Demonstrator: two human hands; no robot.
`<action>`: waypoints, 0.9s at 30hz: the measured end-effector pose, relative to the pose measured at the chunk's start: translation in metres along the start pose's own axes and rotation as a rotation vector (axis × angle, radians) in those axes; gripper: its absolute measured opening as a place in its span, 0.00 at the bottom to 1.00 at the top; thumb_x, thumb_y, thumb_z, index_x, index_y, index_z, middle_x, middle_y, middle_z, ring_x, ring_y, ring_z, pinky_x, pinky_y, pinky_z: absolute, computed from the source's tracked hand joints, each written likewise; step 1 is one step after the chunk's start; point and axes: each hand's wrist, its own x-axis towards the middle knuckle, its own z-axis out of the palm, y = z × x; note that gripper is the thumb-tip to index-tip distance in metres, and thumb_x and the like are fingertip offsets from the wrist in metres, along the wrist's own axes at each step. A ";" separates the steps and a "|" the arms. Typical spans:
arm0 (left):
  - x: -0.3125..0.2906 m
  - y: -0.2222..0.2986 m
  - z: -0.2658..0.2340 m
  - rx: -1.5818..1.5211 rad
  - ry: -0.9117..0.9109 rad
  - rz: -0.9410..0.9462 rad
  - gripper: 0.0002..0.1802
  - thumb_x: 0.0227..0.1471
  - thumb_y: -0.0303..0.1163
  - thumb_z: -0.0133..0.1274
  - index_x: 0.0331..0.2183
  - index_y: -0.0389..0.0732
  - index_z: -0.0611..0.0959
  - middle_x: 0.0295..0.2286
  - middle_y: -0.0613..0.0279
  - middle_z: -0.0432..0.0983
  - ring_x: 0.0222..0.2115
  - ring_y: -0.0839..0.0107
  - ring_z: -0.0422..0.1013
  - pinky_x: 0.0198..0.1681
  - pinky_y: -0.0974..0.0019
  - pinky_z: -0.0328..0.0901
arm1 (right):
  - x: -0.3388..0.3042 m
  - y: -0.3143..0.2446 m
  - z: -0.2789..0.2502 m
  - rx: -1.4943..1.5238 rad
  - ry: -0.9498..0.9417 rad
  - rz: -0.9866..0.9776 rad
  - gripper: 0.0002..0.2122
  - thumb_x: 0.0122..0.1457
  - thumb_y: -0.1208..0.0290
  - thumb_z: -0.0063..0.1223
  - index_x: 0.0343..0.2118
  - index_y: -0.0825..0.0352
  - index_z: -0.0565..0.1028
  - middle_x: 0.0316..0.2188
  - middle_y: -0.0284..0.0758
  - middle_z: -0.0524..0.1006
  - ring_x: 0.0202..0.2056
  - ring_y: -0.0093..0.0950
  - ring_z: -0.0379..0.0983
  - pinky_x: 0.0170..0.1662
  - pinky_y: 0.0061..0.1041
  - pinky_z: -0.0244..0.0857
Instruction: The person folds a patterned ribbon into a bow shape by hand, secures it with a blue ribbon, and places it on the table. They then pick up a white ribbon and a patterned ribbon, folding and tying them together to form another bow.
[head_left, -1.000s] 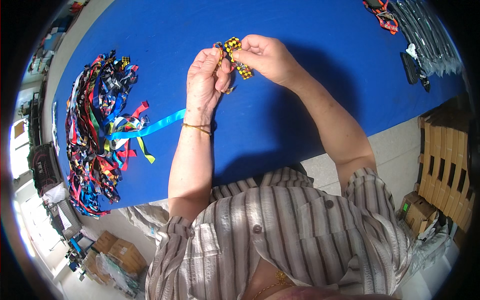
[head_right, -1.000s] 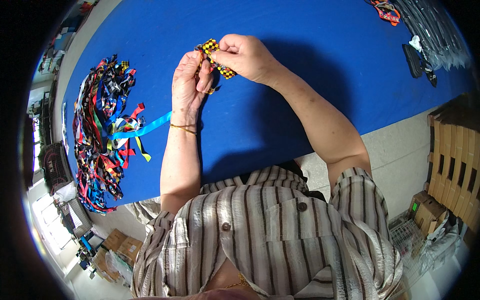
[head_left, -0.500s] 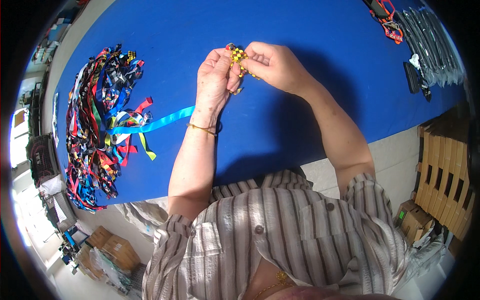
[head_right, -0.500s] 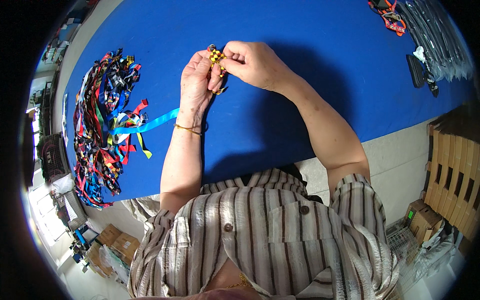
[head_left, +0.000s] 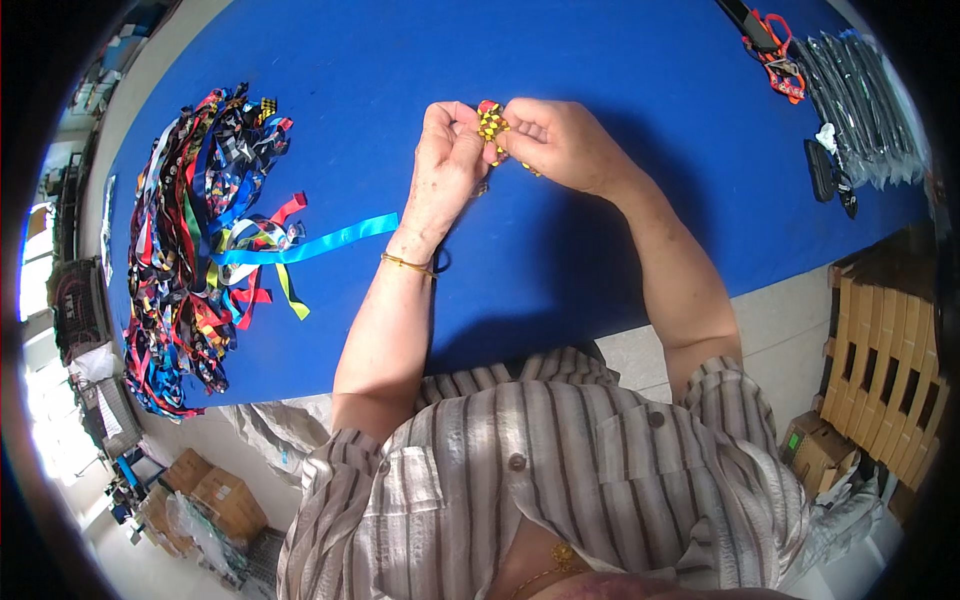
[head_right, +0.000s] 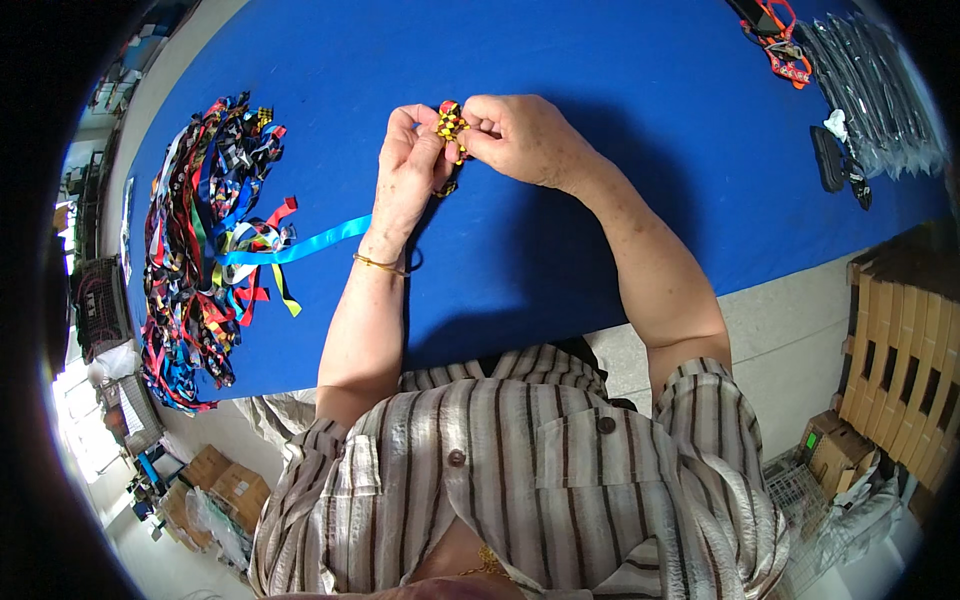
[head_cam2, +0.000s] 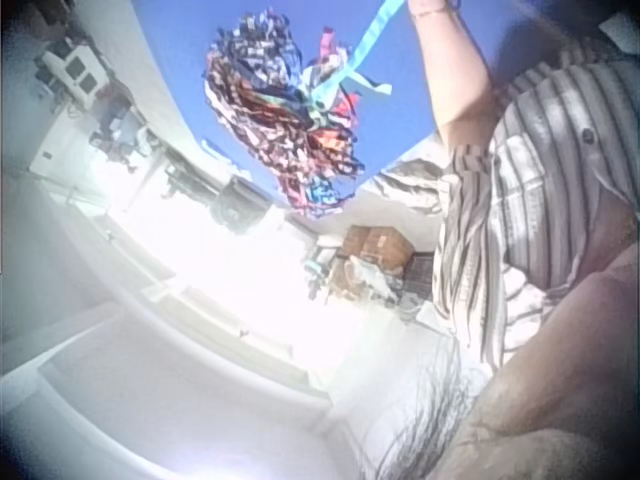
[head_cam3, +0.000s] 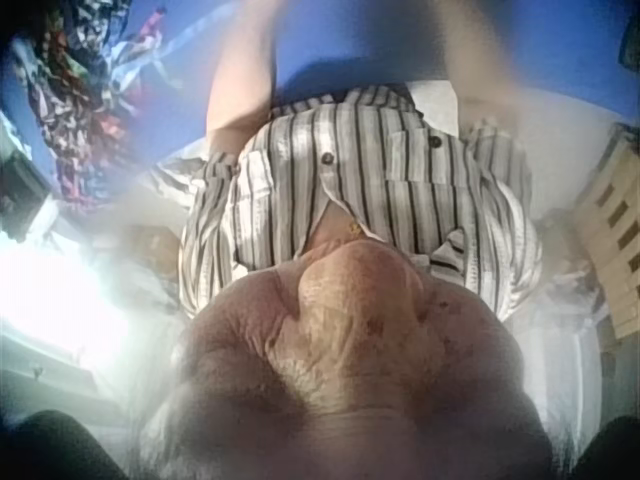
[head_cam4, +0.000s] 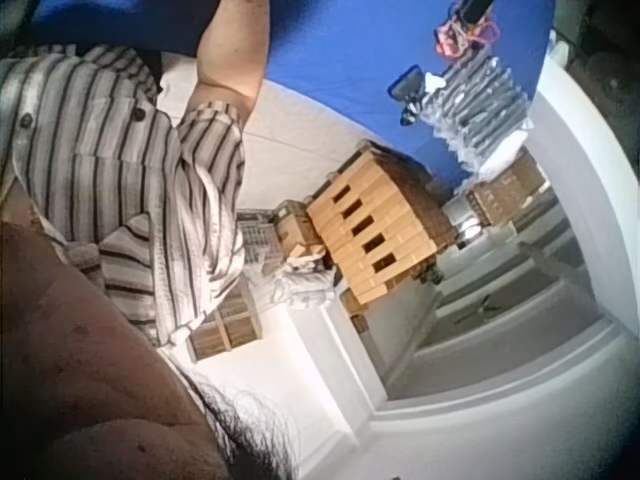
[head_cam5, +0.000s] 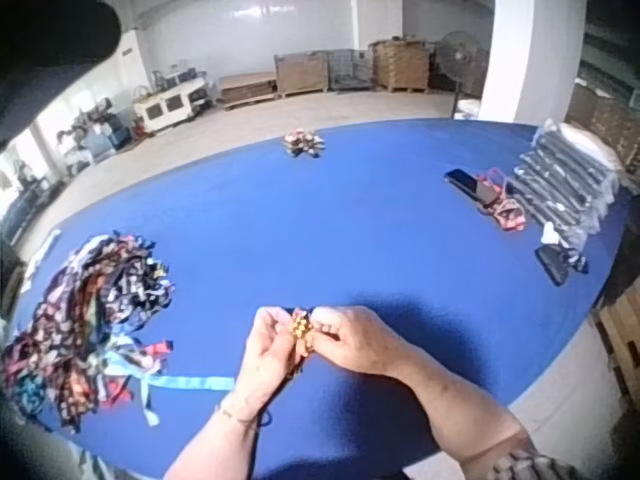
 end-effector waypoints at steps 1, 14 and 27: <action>-0.001 0.001 -0.002 -0.028 -0.033 -0.015 0.09 0.64 0.32 0.46 0.42 0.41 0.66 0.23 0.67 0.71 0.16 0.85 0.58 0.17 0.79 0.52 | 0.000 0.000 -0.001 -0.005 -0.006 -0.011 0.10 0.56 0.69 0.55 0.24 0.70 0.70 0.15 0.38 0.72 0.17 0.28 0.67 0.23 0.29 0.60; -0.001 -0.004 0.005 0.039 -0.058 0.047 0.11 0.60 0.32 0.55 0.39 0.38 0.71 0.23 0.68 0.72 0.21 0.85 0.63 0.22 0.80 0.58 | -0.004 -0.001 -0.012 -0.088 -0.065 0.028 0.10 0.56 0.65 0.57 0.27 0.68 0.75 0.20 0.37 0.78 0.21 0.29 0.73 0.27 0.28 0.66; -0.001 0.008 0.003 0.017 -0.093 -0.067 0.09 0.62 0.32 0.52 0.36 0.38 0.71 0.20 0.64 0.74 0.13 0.84 0.61 0.14 0.79 0.54 | 0.004 -0.002 -0.010 0.263 0.027 0.041 0.08 0.60 0.70 0.57 0.30 0.69 0.77 0.23 0.31 0.78 0.26 0.16 0.73 0.29 0.17 0.66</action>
